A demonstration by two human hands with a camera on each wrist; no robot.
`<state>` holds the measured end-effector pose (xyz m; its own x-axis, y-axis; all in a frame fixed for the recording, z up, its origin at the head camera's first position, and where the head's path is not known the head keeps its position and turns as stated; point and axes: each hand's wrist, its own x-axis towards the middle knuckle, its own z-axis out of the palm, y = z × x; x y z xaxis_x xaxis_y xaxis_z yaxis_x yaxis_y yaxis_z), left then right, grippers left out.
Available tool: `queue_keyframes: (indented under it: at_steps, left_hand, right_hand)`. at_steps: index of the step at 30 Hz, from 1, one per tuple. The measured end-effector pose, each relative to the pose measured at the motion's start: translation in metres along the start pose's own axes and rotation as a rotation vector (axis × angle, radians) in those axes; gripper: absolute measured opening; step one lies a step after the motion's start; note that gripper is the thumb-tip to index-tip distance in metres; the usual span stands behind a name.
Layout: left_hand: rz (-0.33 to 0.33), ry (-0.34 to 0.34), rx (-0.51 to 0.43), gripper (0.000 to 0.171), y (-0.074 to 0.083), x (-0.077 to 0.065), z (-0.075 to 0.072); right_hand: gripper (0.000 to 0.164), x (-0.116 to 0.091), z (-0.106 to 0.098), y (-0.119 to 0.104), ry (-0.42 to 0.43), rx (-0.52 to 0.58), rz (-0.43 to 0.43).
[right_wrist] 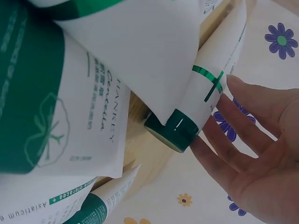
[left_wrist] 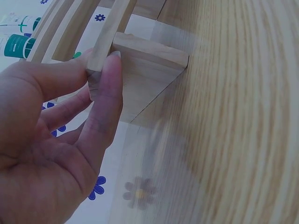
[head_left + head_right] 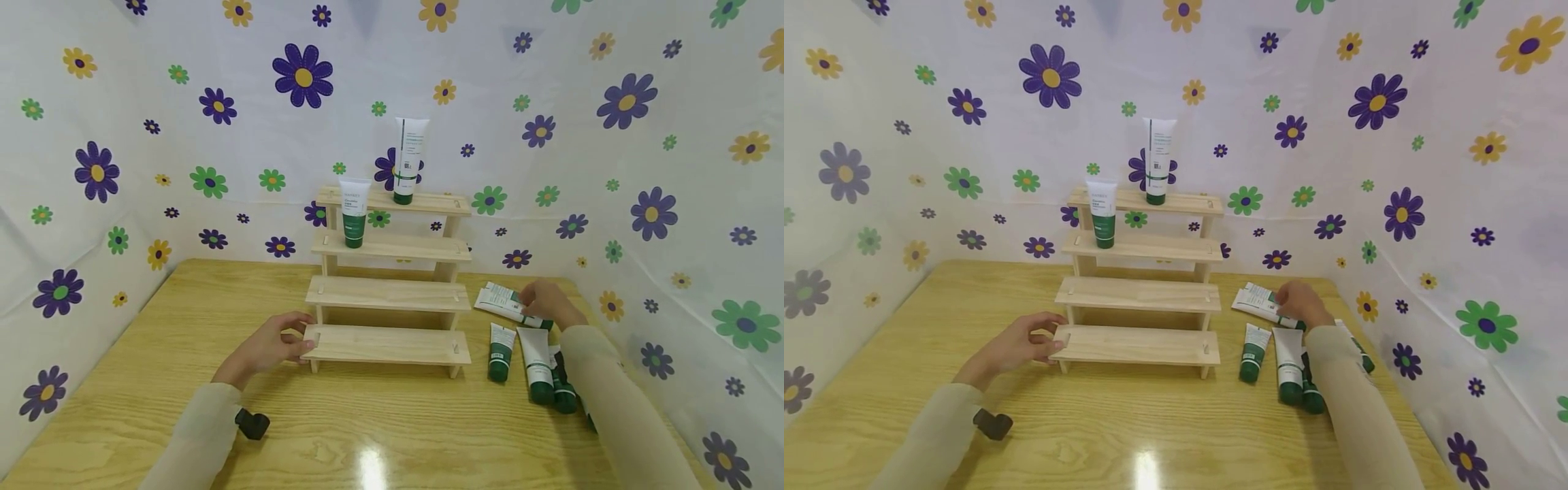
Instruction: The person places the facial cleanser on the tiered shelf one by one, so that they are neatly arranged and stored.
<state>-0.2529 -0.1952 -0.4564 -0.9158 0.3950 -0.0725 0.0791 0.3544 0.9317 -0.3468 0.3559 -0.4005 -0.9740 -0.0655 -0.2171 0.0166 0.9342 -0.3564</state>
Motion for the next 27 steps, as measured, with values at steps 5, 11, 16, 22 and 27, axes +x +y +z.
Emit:
queue_keyframes:
  at_steps: [5, 11, 16, 22, 27]
  left_hand:
    - [0.001, -0.001, -0.002, 0.048, -0.0001, -0.0002, -0.0007]
    - [-0.001, 0.002, 0.002, 0.048, 0.0005, -0.0004, -0.0006]
    - [-0.005, 0.006, 0.006, 0.049, 0.0014, -0.0003, -0.0008]
    - [-0.015, 0.009, 0.003, 0.048, 0.0029, -0.0011, -0.0006]
    - [-0.012, 0.007, 0.006, 0.048, 0.0026, -0.0009, -0.0004]
  right_hand:
    - [0.029, 0.0015, 0.0027, 0.002, 0.034, -0.036, -0.029]
    - [0.028, 0.005, 0.0063, 0.0033, 0.058, -0.113, -0.059]
    - [0.029, 0.0083, 0.0067, 0.0018, 0.051, -0.189, -0.087]
    - [0.034, 0.008, 0.0071, -0.0029, 0.007, -0.177, -0.038]
    - [0.039, 0.0049, 0.0064, -0.0049, -0.019, -0.18, -0.028]
